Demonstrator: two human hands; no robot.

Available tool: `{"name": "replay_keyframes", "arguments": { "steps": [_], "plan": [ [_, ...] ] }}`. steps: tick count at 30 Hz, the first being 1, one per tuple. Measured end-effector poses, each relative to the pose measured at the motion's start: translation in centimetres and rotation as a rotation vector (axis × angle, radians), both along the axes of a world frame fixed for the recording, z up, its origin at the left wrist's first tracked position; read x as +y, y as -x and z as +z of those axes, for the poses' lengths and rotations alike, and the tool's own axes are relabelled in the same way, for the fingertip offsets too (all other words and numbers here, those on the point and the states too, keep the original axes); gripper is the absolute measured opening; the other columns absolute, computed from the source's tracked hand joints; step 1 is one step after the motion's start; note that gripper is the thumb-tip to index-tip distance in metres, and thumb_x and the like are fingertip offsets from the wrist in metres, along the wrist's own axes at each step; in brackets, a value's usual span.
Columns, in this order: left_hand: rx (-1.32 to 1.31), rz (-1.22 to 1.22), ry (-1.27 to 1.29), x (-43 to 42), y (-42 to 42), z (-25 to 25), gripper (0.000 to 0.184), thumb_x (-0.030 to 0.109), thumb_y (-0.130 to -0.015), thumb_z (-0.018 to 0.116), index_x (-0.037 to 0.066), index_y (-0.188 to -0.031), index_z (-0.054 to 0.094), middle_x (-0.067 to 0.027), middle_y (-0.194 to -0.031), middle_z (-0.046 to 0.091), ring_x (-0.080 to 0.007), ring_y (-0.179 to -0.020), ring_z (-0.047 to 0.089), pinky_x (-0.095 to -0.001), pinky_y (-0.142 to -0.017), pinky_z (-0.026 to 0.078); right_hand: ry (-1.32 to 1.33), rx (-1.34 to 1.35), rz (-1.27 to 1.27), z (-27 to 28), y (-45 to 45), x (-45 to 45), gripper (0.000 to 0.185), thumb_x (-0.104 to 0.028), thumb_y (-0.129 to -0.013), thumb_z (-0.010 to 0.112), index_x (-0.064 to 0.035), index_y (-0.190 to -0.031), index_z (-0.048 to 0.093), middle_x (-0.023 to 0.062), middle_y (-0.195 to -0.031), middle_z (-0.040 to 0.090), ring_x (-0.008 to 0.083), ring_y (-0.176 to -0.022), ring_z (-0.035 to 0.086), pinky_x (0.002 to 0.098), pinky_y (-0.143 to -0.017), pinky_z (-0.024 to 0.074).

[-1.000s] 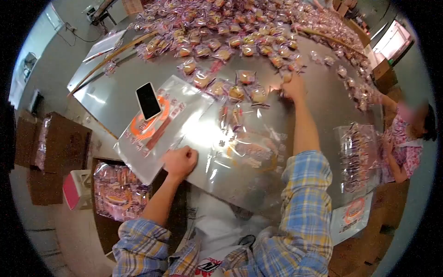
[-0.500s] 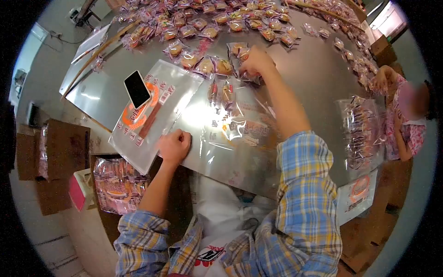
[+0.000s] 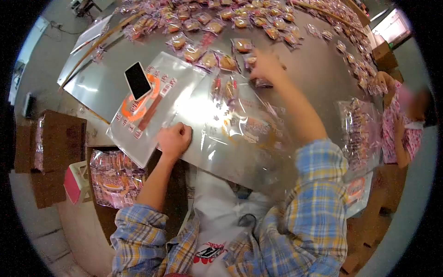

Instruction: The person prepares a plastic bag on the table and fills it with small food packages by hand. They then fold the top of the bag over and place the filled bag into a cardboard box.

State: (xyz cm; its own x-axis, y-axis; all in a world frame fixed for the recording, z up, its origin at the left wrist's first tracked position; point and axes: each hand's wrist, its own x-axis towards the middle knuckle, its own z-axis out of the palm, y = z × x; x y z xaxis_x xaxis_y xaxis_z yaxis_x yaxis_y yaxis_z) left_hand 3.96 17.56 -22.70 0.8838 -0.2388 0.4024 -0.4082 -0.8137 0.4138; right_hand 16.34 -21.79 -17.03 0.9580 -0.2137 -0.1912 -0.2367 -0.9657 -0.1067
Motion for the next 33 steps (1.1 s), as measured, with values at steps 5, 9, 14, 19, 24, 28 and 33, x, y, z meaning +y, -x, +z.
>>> {"name": "replay_keyframes", "arguments": {
  "steps": [5,9,14,19,24,28,33],
  "plan": [
    [-0.067,0.002,-0.008,-0.1,0.2,0.1,0.025,0.022,-0.082,0.068,0.011,-0.06,0.064,-0.0111,-0.051,0.059,-0.0347,-0.047,0.059,-0.0444,-0.054,0.047,-0.138,0.156,-0.189,1.5,-0.5,0.5,0.095,-0.034,-0.063,0.09,-0.0145,-0.147,0.051,0.0265,-0.143,0.055,0.0439,-0.125,0.058,0.0624,-0.094,0.0537],
    [-0.024,0.01,0.021,0.1,0.2,-0.2,0.023,0.023,-0.081,0.069,0.011,-0.062,0.067,-0.0112,-0.054,0.062,-0.0339,-0.05,0.062,-0.0435,-0.056,0.05,-0.434,-0.074,-0.034,2.5,1.6,-1.3,0.082,-0.022,-0.066,0.086,-0.0028,-0.14,0.058,0.0184,-0.106,0.075,0.0284,-0.09,0.073,0.0402,-0.076,0.0587],
    [-0.031,-0.004,0.014,0.2,0.2,-0.5,0.021,0.024,-0.082,0.069,0.012,-0.064,0.068,-0.0104,-0.055,0.063,-0.0336,-0.05,0.062,-0.0433,-0.057,0.051,-0.785,-0.281,-0.19,-1.5,4.9,-7.3,0.069,-0.011,-0.068,0.084,0.0008,-0.132,0.06,0.0135,-0.108,0.073,0.0211,-0.093,0.071,0.0354,-0.078,0.058],
    [-0.003,0.003,0.023,0.0,0.4,0.2,0.028,0.025,-0.084,0.068,0.007,-0.063,0.065,-0.0136,-0.057,0.062,-0.0373,-0.053,0.062,-0.0447,-0.058,0.05,-1.178,-0.649,-0.418,-0.8,11.8,-10.5,0.036,-0.007,-0.08,0.077,-0.0032,-0.114,0.064,0.0053,-0.082,0.068,0.0141,-0.058,0.061,0.0305,-0.047,0.0471],
    [0.139,0.067,0.072,0.5,0.3,-0.2,0.029,0.031,-0.088,0.067,0.006,-0.074,0.073,-0.0162,-0.066,0.068,-0.0348,-0.059,0.066,-0.0437,-0.063,0.052,-1.439,-0.607,-0.59,2.3,24.2,-10.0,0.016,-0.013,-0.086,0.074,-0.0051,-0.099,0.068,0.0019,-0.074,0.066,0.0134,-0.049,0.058,0.03,-0.038,0.0423],
    [0.409,0.011,0.687,1.0,-1.3,0.6,0.038,0.027,-0.098,0.067,-0.005,-0.078,0.064,-0.0066,-0.061,0.054,-0.0114,-0.06,0.047,-0.0346,-0.058,0.039,-1.608,-0.713,-0.67,2.0,32.8,-9.2,0.011,-0.015,-0.087,0.075,-0.0083,-0.092,0.069,0.0017,-0.074,0.066,0.0137,-0.053,0.06,0.0309,-0.041,0.0456],
    [0.228,-0.245,0.619,-4.7,0.5,8.5,0.03,0.027,-0.095,0.073,-0.003,-0.092,0.069,-0.0051,-0.069,0.054,-0.0124,-0.065,0.048,-0.0316,-0.062,0.041,-1.658,-0.893,-0.753,-1.6,39.5,-8.5,0.009,-0.008,-0.088,0.07,-0.0082,-0.097,0.068,0.0041,-0.084,0.07,0.0181,-0.071,0.07,0.0332,-0.061,0.0581]
  ]
}}
